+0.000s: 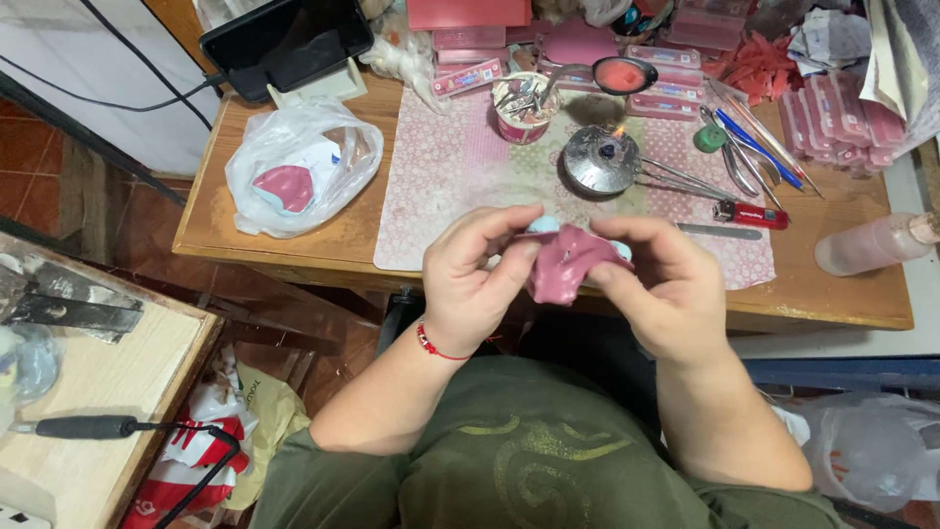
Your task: The person works on a pink dental mold, using a metal tool to scrape and shape its surface. They then pick up a pink sheet, fold it, and attach it to the mold. The person sprays liquid onto the mold and continues to shape and smooth the attached material with the tool.
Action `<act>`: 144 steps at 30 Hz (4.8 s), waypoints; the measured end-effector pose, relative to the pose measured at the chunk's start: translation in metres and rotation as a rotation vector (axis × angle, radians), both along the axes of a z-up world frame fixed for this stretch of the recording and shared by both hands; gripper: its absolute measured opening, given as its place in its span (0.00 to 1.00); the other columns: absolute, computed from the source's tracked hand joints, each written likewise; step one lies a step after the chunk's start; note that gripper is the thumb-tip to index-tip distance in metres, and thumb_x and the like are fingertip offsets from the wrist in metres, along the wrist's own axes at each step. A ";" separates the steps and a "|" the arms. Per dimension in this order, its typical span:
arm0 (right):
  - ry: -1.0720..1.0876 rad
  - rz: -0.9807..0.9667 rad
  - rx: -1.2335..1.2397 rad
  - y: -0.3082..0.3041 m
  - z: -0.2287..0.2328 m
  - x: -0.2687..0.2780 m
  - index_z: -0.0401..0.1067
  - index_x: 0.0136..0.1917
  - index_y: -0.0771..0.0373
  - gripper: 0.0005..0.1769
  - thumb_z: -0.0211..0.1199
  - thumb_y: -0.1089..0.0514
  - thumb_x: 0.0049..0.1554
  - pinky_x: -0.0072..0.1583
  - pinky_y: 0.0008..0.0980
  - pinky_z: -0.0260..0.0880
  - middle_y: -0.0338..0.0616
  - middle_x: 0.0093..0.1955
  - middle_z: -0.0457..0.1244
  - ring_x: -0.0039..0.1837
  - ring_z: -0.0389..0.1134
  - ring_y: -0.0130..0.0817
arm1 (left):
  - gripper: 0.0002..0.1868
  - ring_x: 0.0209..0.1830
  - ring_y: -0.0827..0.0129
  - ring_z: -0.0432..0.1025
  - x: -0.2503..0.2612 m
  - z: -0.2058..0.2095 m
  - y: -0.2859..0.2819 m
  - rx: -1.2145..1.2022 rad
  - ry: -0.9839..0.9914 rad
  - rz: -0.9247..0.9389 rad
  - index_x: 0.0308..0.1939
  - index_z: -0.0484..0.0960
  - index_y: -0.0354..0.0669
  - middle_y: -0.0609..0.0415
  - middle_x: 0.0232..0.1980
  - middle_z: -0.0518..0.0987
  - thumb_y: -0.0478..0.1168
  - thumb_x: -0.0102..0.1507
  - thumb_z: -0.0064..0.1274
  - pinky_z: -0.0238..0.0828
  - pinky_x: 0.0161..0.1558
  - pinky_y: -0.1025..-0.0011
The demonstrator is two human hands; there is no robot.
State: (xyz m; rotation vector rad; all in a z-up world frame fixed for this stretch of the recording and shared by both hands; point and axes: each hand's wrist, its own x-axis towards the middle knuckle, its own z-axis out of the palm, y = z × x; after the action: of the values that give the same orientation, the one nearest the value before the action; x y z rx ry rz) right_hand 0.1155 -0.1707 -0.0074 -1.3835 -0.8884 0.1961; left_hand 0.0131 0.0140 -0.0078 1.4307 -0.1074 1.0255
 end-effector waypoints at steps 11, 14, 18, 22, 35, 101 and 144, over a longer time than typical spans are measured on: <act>-0.501 -0.205 0.040 0.005 0.043 -0.016 0.79 0.49 0.78 0.12 0.74 0.70 0.51 0.42 0.39 0.70 0.56 0.36 0.66 0.37 0.66 0.40 | 0.12 0.40 0.69 0.77 0.003 -0.002 0.000 -0.072 -0.058 -0.184 0.53 0.82 0.27 0.44 0.43 0.79 0.27 0.66 0.55 0.80 0.40 0.65; -0.596 -0.223 0.046 0.005 0.045 -0.019 0.79 0.48 0.77 0.11 0.74 0.70 0.51 0.41 0.41 0.69 0.56 0.35 0.67 0.35 0.66 0.45 | 0.10 0.42 0.70 0.76 0.005 -0.001 -0.001 -0.083 -0.056 -0.195 0.51 0.82 0.27 0.45 0.43 0.79 0.29 0.66 0.56 0.79 0.43 0.65; -0.638 -0.230 0.051 0.003 0.046 -0.018 0.79 0.47 0.77 0.10 0.74 0.69 0.51 0.40 0.42 0.69 0.55 0.35 0.67 0.35 0.67 0.46 | 0.10 0.43 0.70 0.75 0.004 0.002 -0.002 -0.082 -0.050 -0.214 0.50 0.83 0.27 0.45 0.42 0.80 0.29 0.66 0.56 0.78 0.46 0.66; -0.486 -0.227 0.035 -0.002 0.027 -0.011 0.78 0.49 0.79 0.12 0.73 0.70 0.52 0.42 0.39 0.69 0.56 0.37 0.67 0.37 0.66 0.39 | 0.12 0.41 0.68 0.77 0.004 -0.007 -0.006 -0.157 -0.077 -0.300 0.54 0.80 0.25 0.43 0.43 0.79 0.27 0.66 0.54 0.79 0.44 0.66; -0.056 -0.188 0.187 0.014 -0.007 -0.008 0.71 0.58 0.78 0.17 0.68 0.70 0.56 0.45 0.24 0.71 0.51 0.42 0.69 0.41 0.67 0.23 | 0.55 0.59 0.58 0.74 0.006 -0.021 -0.028 0.075 -0.012 -0.077 0.76 0.51 0.28 0.38 0.61 0.76 0.33 0.54 0.72 0.73 0.62 0.60; -0.278 -0.364 -0.177 -0.023 -0.001 -0.003 0.74 0.61 0.69 0.29 0.78 0.61 0.48 0.56 0.37 0.72 0.50 0.45 0.70 0.50 0.72 0.34 | 0.39 0.51 0.57 0.82 0.035 0.001 0.003 0.281 0.131 0.097 0.69 0.66 0.41 0.45 0.53 0.85 0.36 0.57 0.70 0.80 0.51 0.64; -0.921 -0.278 -0.616 -0.115 -0.023 0.110 0.79 0.65 0.66 0.22 0.55 0.77 0.63 0.64 0.46 0.67 0.58 0.58 0.65 0.58 0.67 0.53 | 0.27 0.34 0.72 0.77 0.014 -0.038 0.024 -0.418 0.369 -0.509 0.59 0.72 0.38 0.49 0.48 0.79 0.27 0.58 0.64 0.82 0.35 0.77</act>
State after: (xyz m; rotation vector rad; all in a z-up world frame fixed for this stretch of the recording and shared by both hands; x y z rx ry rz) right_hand 0.2258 -0.2853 -0.0307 -2.2155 -1.4337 -0.4640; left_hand 0.0267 0.0382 -0.0459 1.1032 0.0143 0.3300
